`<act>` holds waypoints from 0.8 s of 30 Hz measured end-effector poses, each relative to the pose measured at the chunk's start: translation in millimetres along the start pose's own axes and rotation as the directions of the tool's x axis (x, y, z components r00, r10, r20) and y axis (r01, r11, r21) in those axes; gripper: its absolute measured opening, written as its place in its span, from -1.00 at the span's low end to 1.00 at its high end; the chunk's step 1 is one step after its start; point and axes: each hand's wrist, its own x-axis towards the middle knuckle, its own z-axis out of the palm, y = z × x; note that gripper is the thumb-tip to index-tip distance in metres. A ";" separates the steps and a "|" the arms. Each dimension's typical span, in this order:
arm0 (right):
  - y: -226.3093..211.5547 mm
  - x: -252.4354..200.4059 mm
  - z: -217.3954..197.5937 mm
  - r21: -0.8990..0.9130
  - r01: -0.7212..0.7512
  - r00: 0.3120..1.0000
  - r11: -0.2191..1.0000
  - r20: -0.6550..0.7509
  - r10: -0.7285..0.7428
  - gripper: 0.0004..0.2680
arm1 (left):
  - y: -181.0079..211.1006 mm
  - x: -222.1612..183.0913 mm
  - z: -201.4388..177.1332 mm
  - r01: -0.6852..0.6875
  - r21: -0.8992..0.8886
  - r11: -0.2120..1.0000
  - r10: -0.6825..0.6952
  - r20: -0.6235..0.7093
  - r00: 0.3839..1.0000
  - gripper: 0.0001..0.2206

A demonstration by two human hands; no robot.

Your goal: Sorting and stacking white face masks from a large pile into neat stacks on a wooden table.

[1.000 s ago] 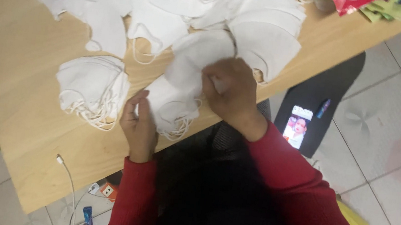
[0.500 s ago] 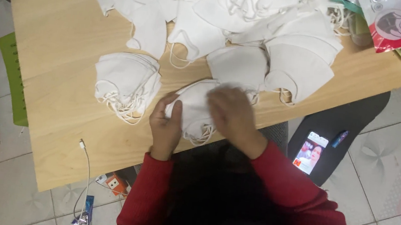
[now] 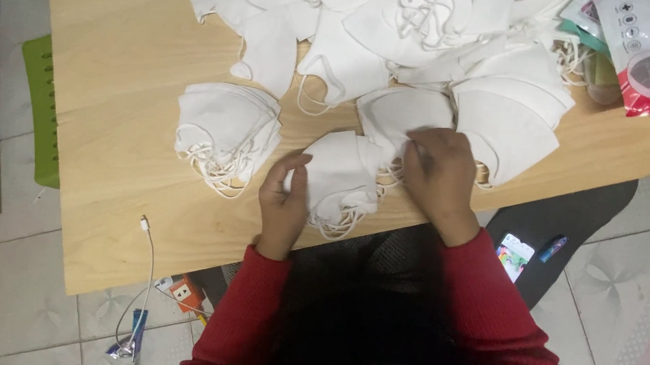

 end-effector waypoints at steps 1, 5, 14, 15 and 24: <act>-8.0 1.6 -6.9 0.001 0.007 1.000 1.000 0.003 -0.007 -0.88 | -0.6 0.0 0.0 0.000 -0.003 1.000 0.000 -0.007 1.000 -0.83; -38.5 2.3 -24.4 0.112 0.162 0.979 0.980 -0.146 -0.145 -0.94 | 2.0 -0.2 0.1 -0.002 -0.030 1.000 0.002 -0.008 1.000 -0.83; -75.0 -29.9 19.2 0.195 0.393 0.916 0.898 0.002 -0.402 -0.90 | 13.9 -2.2 -1.6 -0.007 -0.145 0.989 0.014 0.048 0.999 -0.75; -79.5 -31.4 22.6 0.273 0.374 0.915 0.887 0.046 -0.400 -0.91 | 27.4 -1.5 -1.0 -0.008 -0.145 0.989 0.016 0.053 0.998 -0.81; -12.3 4.8 -6.3 -0.053 0.212 0.967 0.976 0.155 -0.202 -0.77 | 28.6 2.8 -9.9 0.185 -0.253 0.950 -0.184 0.027 0.982 -0.79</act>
